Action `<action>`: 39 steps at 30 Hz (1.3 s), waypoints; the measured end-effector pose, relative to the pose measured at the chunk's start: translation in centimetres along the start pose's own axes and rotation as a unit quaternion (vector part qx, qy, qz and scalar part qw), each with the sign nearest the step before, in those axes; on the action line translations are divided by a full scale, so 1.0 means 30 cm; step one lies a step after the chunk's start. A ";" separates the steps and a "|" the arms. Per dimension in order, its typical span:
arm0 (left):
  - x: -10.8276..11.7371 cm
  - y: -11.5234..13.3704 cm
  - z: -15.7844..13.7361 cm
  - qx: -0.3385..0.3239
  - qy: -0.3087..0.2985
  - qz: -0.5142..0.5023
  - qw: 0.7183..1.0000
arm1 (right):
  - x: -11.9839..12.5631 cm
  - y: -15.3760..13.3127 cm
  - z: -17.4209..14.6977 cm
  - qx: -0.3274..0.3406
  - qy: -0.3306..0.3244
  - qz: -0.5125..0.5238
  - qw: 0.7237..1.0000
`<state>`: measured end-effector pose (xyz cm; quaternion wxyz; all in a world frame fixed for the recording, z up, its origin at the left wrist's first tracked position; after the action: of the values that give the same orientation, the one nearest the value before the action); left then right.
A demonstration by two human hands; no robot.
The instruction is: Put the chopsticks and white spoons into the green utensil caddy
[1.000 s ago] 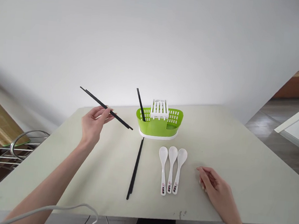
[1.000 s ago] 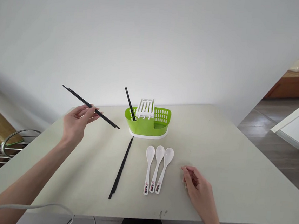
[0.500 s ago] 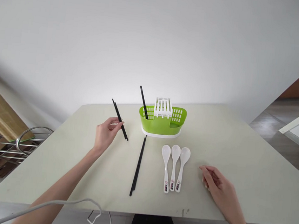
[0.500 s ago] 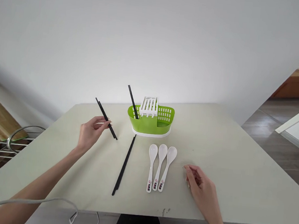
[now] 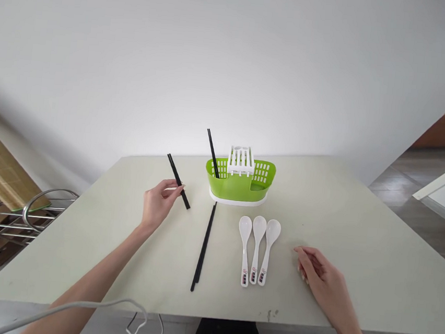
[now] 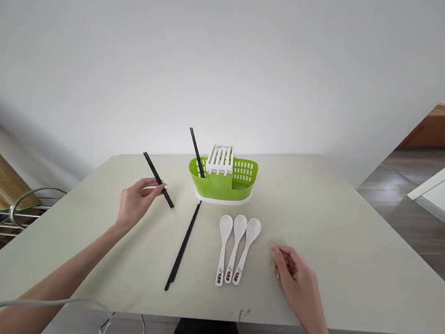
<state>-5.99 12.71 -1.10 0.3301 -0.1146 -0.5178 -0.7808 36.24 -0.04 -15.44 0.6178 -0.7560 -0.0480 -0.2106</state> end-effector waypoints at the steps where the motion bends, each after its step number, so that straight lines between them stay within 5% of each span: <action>1: 0.003 0.013 0.015 0.005 0.013 -0.020 1.000 | 0.000 -0.001 0.000 0.000 -0.002 0.001 1.000; 6: 0.008 0.132 0.145 -0.002 0.095 -0.210 0.973 | 0.001 -0.014 -0.002 0.000 -0.009 0.010 1.000; 10: -0.040 0.221 0.253 0.003 0.074 -0.274 0.959 | 0.002 -0.021 -0.001 -0.007 -0.013 0.018 1.000; 19: -0.206 0.182 0.365 0.027 0.018 -0.157 0.987 | 0.003 -0.038 -0.005 -0.004 -0.023 0.045 0.999; 27: -0.254 0.098 0.399 0.076 -0.027 -0.009 0.997 | 0.008 -0.059 -0.007 0.001 -0.023 0.038 0.999; 39: -0.315 0.047 0.442 0.072 -0.063 0.046 0.994 | 0.005 -0.061 -0.003 -0.001 -0.023 0.032 0.999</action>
<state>-0.11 27.84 0.80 0.3392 -0.1634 -0.5867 -0.7169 35.76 0.27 -13.71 0.6222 -0.7624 -0.0383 -0.1733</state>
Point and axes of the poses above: each hand's wrist, its own z-axis towards the middle knuckle, its own x-axis out of the back of the hand, y = z × x, the point moved 4 cm from there along z, towards the middle knuckle, and after that the axes turned 7 degrees about -x, right-handed, at the moved point
